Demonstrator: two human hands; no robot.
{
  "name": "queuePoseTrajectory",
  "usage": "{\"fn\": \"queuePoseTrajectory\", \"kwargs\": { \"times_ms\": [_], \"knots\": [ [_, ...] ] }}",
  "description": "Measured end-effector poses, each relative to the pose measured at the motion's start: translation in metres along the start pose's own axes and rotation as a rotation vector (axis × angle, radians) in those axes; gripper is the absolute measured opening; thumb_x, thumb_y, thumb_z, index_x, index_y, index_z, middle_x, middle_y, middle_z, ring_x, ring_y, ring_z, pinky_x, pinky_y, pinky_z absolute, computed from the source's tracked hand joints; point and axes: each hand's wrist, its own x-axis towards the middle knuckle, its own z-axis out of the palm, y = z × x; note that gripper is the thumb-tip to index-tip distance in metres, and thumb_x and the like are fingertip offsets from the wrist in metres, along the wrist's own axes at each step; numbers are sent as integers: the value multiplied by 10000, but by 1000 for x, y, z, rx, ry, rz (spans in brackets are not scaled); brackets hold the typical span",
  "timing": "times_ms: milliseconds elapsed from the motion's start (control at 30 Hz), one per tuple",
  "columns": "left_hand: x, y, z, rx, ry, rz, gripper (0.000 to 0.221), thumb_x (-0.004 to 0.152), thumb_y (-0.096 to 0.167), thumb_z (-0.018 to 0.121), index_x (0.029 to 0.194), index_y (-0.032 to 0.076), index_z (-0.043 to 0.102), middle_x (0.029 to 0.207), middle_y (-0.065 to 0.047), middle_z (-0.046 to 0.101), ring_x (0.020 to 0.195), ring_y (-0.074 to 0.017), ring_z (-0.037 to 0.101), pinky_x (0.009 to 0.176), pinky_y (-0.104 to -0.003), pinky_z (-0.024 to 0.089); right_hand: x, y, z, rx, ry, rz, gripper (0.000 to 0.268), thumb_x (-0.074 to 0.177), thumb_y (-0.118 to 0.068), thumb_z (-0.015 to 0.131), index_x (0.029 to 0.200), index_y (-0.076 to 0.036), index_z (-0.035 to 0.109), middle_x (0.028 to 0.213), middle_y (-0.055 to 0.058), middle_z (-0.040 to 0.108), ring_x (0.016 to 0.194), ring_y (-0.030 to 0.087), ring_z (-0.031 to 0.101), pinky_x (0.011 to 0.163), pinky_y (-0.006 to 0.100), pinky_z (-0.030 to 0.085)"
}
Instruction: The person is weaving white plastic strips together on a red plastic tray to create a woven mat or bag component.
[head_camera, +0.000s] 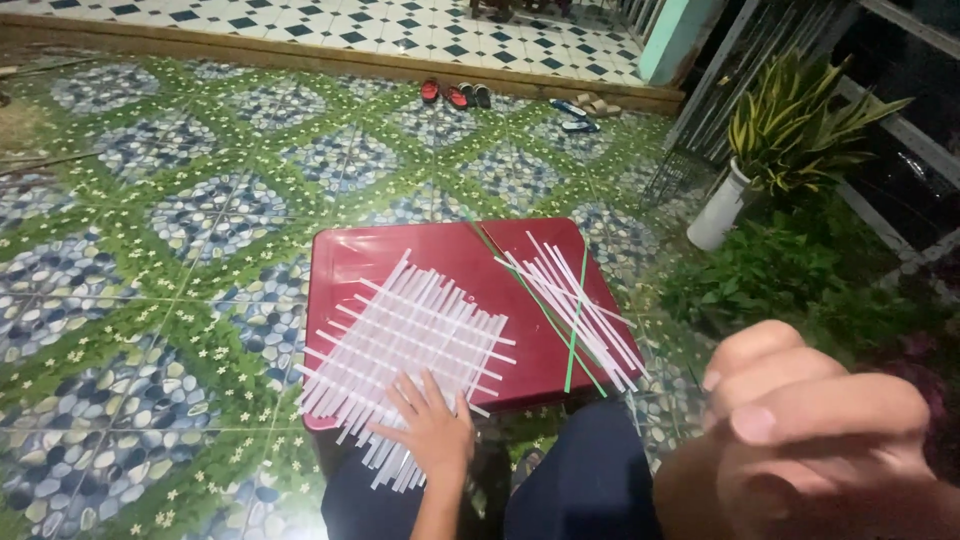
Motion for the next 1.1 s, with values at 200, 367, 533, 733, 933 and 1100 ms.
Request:
{"fn": "queuePoseTrajectory", "kwargs": {
  "times_ms": [200,367,533,733,933,1100],
  "knots": [
    [9,17,6,20,94,-93,694,802,589,265,1387,216,240,1465,-120,194,1352,-328,170,958,-705,127,18,3,-6,-95,-213,-78,591,755,-134,394,1286,-391,370,797,90,380,460,162,427,524,317,437],
    [20,30,11,68,-1,-123,710,827,584,184,1399,164,183,1459,-155,162,1342,-351,147,937,-704,155,10,8,-17,-100,-113,31,233,882,-312,469,806,-107,390,782,-1,441,566,81,486,665,251,446],
    [21,37,9,44,-11,-134,750,828,617,151,1398,130,174,1455,-191,137,1334,-380,137,937,-710,127,4,7,-2,-84,98,12,279,872,-292,460,690,-121,336,728,41,382,526,126,405,631,319,403],
    [1,28,-49,-71,-75,13,652,849,553,126,1371,165,169,1444,-113,137,1327,-296,122,955,-701,153,-14,35,0,43,-130,16,109,823,-210,546,822,-108,508,828,24,526,588,115,507,581,274,437],
    [-48,29,-78,-937,58,574,457,830,210,469,1236,9,407,1124,-174,485,1089,-287,447,964,-619,107,-25,37,9,262,-224,188,1049,626,269,443,1376,-444,268,658,206,489,475,245,400,540,370,430],
    [-83,42,-31,-997,-245,856,329,908,203,483,612,66,450,488,-182,460,434,-384,446,423,-484,315,-6,24,-4,51,-392,191,188,854,-226,442,736,-82,462,683,2,494,457,93,457,533,265,427]
  ]
}}
